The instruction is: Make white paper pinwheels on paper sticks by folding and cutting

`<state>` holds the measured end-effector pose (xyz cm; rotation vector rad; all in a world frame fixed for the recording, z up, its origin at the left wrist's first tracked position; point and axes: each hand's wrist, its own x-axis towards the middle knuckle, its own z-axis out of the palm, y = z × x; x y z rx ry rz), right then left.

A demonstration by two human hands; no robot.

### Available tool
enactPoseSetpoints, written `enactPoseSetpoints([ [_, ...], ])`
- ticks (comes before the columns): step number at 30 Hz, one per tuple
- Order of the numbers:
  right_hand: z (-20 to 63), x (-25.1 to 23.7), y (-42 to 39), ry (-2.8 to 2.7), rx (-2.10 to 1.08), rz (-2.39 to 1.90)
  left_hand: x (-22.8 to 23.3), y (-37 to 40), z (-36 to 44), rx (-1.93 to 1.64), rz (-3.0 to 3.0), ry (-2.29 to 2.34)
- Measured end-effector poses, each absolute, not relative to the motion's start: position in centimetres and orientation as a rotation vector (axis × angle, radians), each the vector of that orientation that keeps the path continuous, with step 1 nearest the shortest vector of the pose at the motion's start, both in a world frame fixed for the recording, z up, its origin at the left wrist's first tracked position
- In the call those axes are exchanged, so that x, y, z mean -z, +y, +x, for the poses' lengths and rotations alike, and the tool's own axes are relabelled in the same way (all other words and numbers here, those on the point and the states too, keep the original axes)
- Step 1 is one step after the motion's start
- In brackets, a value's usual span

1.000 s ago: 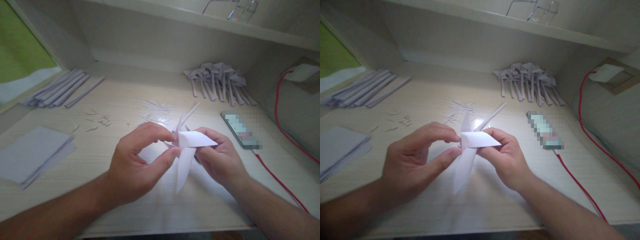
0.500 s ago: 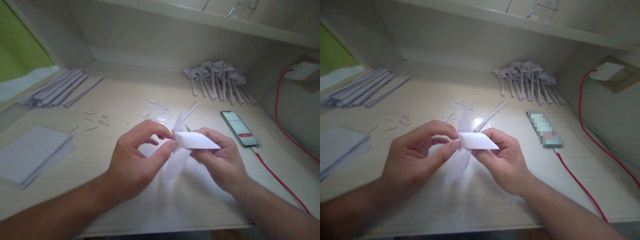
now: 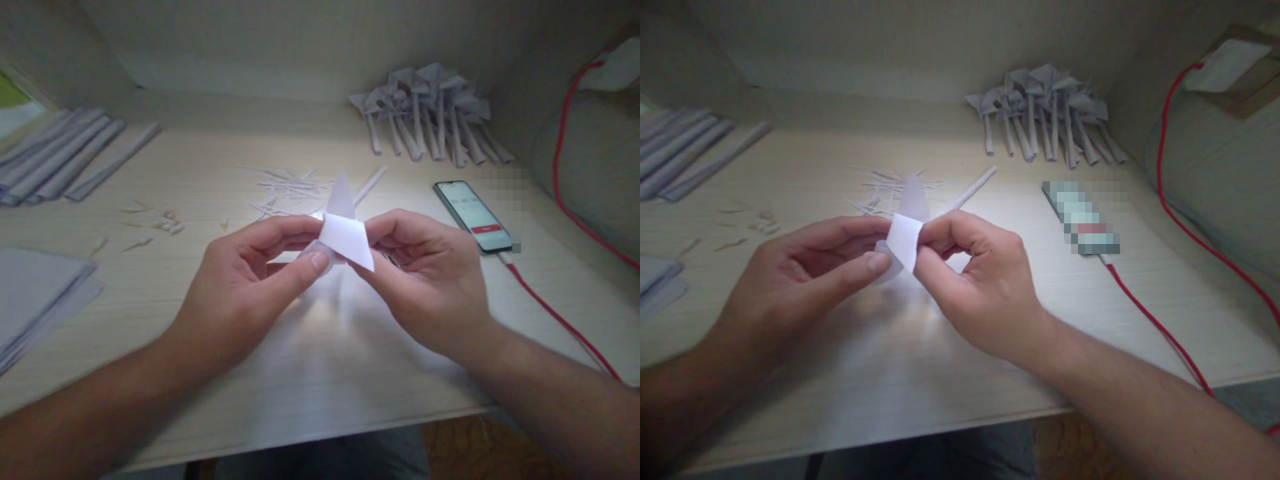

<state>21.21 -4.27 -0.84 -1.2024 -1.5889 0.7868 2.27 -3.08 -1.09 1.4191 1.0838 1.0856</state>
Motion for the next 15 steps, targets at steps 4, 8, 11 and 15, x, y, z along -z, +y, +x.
enactPoseSetpoints([
  [4, 21.09, 0.62, -4.07, -1.558, -0.842, -1.192, 1.38, -2.96, 2.40, -1.105, 1.433, 1.116],
  [8, 21.29, 0.76, -3.97, -1.564, -0.861, -1.175, 1.37, -2.93, 2.47, -1.105, 1.390, 1.132],
  [11, 21.42, 0.90, -3.86, -1.567, -0.900, -1.165, 1.24, -3.00, 2.50, -1.097, 1.386, 1.139],
  [15, 21.39, 1.08, -3.87, -1.632, -0.812, -1.148, 1.19, -3.10, 2.44, -1.114, 1.388, 1.079],
])
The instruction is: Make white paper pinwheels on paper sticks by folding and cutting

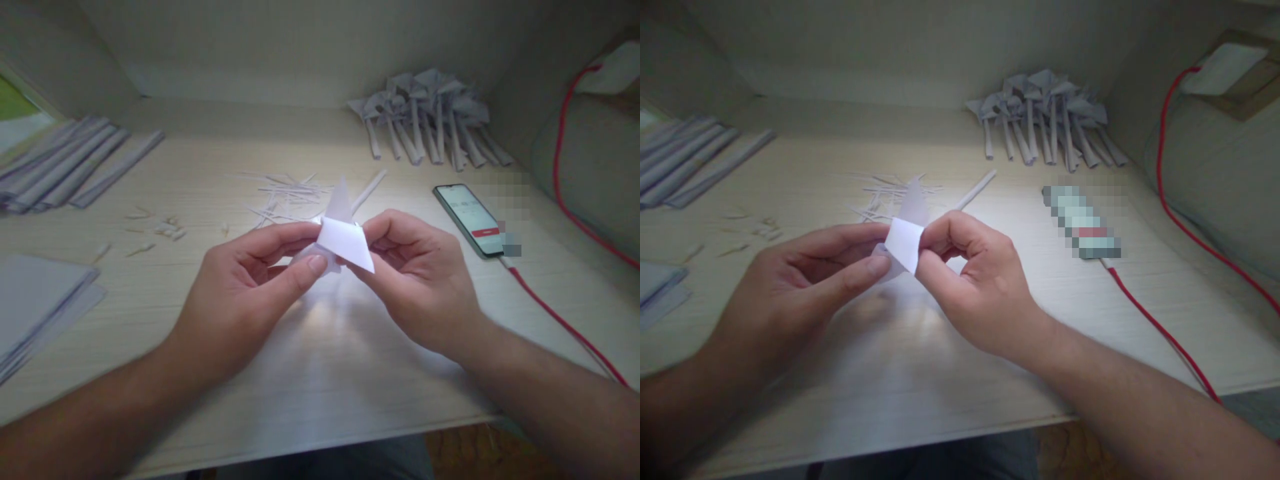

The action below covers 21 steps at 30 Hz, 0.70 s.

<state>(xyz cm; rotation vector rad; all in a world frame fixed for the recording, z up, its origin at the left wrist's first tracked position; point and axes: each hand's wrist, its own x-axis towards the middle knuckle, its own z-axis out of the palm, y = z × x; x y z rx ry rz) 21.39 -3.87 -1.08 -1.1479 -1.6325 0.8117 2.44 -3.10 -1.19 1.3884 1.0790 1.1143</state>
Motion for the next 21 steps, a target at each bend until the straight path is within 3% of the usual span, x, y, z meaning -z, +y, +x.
enactPoseSetpoints([
  [9, 21.60, 1.36, -3.94, -2.035, -0.155, -0.848, 1.06, -2.88, 1.97, -1.169, 1.471, 1.077],
  [21, 21.82, 1.61, -4.05, -2.090, -0.019, -0.859, 1.17, -2.59, 1.84, -1.108, 1.405, 1.001],
])
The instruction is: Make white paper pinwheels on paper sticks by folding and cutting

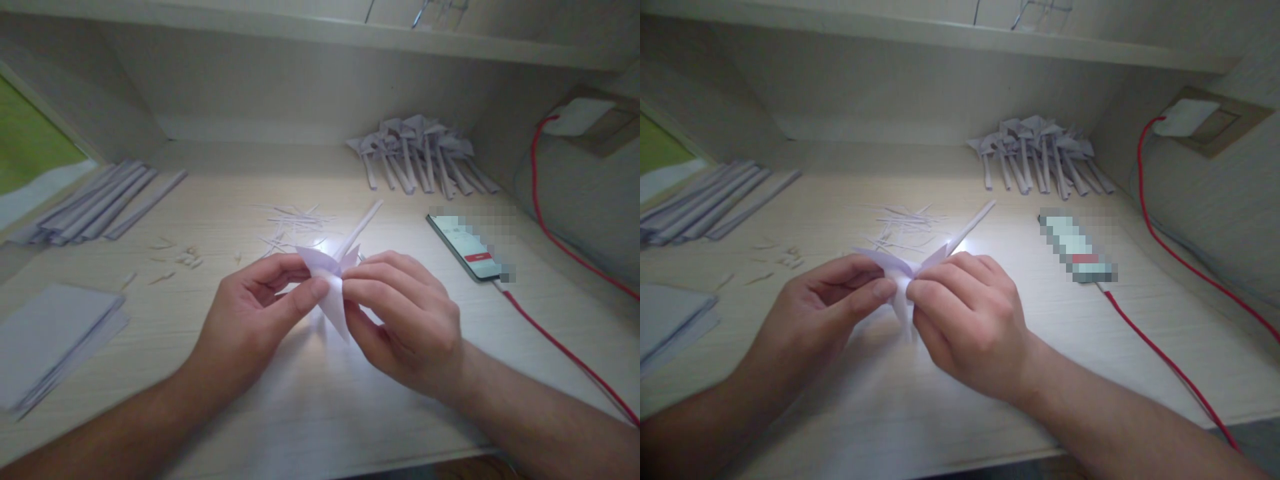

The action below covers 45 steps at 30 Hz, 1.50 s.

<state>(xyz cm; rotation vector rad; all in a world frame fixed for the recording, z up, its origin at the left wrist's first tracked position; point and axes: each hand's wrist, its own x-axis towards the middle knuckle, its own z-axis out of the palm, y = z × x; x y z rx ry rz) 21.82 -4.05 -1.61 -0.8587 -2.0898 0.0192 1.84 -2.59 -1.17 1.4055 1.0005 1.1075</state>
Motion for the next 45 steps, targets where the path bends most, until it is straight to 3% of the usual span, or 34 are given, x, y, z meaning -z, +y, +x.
enactPoseSetpoints([
  [8, 21.5, 1.5, -4.0, -2.026, 0.003, -0.916, 1.7, -2.5, 1.9, -1.039, 1.296, 0.901],
  [20, 21.3, 1.2, -3.9, -1.908, -0.202, -0.993, 2.3, -2.2, 1.2, -1.017, 1.253, 0.872],
  [26, 21.6, 1.0, -3.7, -1.776, -0.469, -1.128, 1.6, -2.2, 1.4, -0.919, 1.354, 0.889],
  [34, 21.7, 1.2, -2.9, -1.404, -1.134, -1.159, 1.4, -3.3, 2.0, -0.964, 1.587, 1.056],
  [45, 21.4, 1.3, -3.6, -1.738, -0.718, -1.211, 1.4, -3.5, 2.0, -0.972, 1.509, 1.062],
])
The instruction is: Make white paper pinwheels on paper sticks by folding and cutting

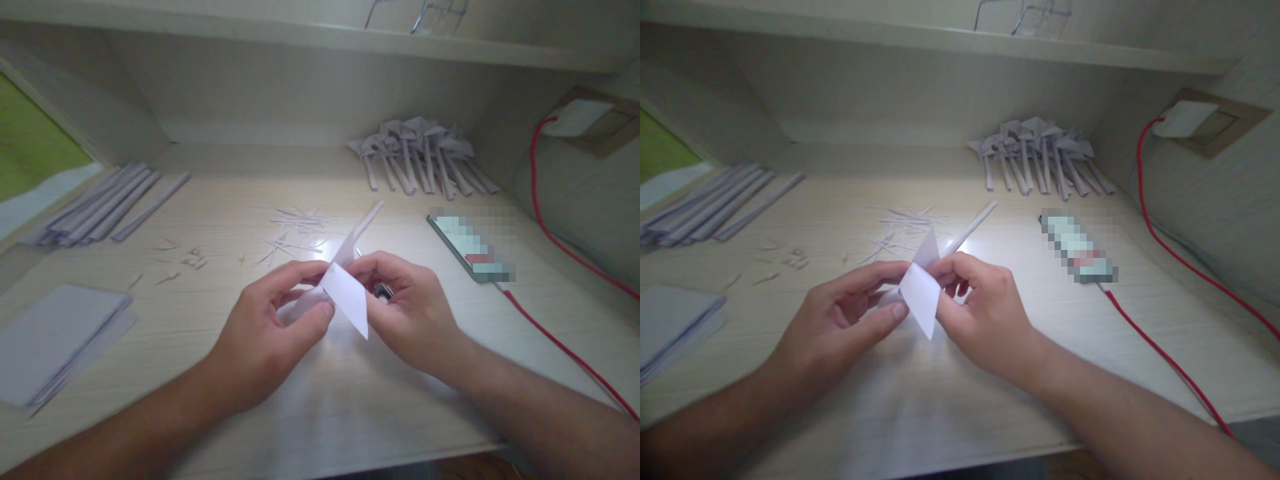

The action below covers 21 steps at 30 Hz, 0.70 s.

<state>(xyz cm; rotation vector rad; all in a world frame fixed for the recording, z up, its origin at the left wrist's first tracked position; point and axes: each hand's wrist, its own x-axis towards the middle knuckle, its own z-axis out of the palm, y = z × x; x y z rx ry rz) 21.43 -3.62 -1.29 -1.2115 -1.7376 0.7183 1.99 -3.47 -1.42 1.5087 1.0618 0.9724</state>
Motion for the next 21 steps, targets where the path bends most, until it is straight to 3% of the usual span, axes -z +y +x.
enactPoseSetpoints([
  [5, 21.2, 1.5, -3.9, -1.786, -0.559, -1.168, 1.2, -3.7, 1.8, -0.949, 1.384, 1.051],
  [21, 21.1, 1.8, -4.0, -1.872, -0.465, -1.068, 0.6, -3.2, 1.9, -0.959, 1.430, 1.147],
])
